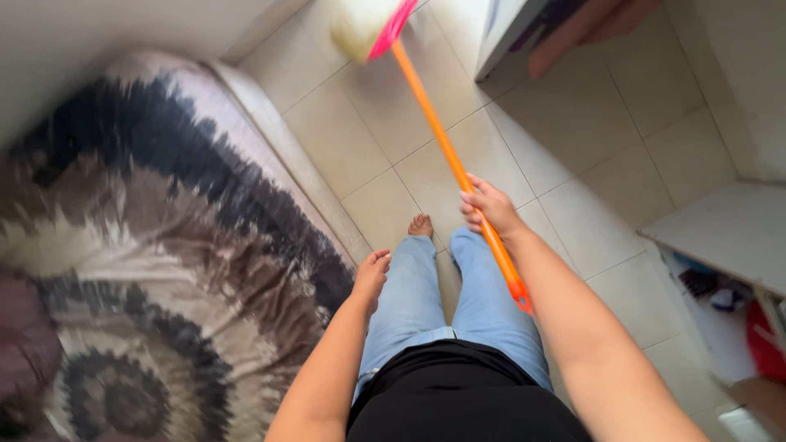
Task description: The person sweeps the tiled floor using a broom, moving dust and debris from under the bed, near a desk, and behind a door.
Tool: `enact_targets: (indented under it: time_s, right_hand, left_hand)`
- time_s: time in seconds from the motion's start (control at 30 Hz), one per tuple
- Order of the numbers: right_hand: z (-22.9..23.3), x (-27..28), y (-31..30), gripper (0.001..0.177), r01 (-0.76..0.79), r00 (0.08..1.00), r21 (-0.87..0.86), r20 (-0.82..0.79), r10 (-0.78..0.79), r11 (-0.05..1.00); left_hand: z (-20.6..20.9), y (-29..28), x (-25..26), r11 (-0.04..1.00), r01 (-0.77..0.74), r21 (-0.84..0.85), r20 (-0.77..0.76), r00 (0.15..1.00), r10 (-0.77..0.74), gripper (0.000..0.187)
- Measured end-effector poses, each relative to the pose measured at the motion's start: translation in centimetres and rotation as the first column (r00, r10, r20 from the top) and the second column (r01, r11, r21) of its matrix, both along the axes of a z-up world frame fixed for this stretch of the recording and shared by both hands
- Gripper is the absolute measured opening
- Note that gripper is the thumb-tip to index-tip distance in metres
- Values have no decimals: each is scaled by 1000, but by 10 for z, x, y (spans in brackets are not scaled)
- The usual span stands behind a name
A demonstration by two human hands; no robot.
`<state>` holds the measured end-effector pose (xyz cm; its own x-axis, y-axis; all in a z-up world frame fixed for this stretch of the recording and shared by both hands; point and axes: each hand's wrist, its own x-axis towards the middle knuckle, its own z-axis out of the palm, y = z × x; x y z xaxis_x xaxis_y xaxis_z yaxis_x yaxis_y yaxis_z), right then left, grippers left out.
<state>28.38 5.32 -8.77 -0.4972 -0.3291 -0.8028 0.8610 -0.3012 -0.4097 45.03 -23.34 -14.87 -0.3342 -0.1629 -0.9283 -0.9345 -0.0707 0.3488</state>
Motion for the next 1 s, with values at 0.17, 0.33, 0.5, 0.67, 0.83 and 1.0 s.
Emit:
enact_targets:
  time_s: [0.17,0.33,0.5,0.67,0.83,1.0]
  right_hand:
    - [74,51,79,70,-356,918,323,-53,393,877]
    - [125,71,218,46,-549,824,246,323,467,799]
    - [70,103,322,45,-740,649,209,469,599,639]
    - [2,57,343,43,-767,604,148,496,624,625]
    - [-15,20,327,64,-759,646,280,438,626,587]
    - [22,-20,284,74,-842,442,464,301,845,275]
  left_hand:
    - [3,35,2,990,-139,-30,-42,990,138,36]
    - [-29,112,-12,956,-295,-1,-162,943,291,34]
    - [-24,218,-29,967,-256,20,-153,955,256,33]
    - [-3,258,-39,959,-257,118,-210,938,277,35]
    - [-7,252,-27,911,-406,71,-173,895,412,36]
    - [6,261,6,828,-557,55,-138,818,559,36]
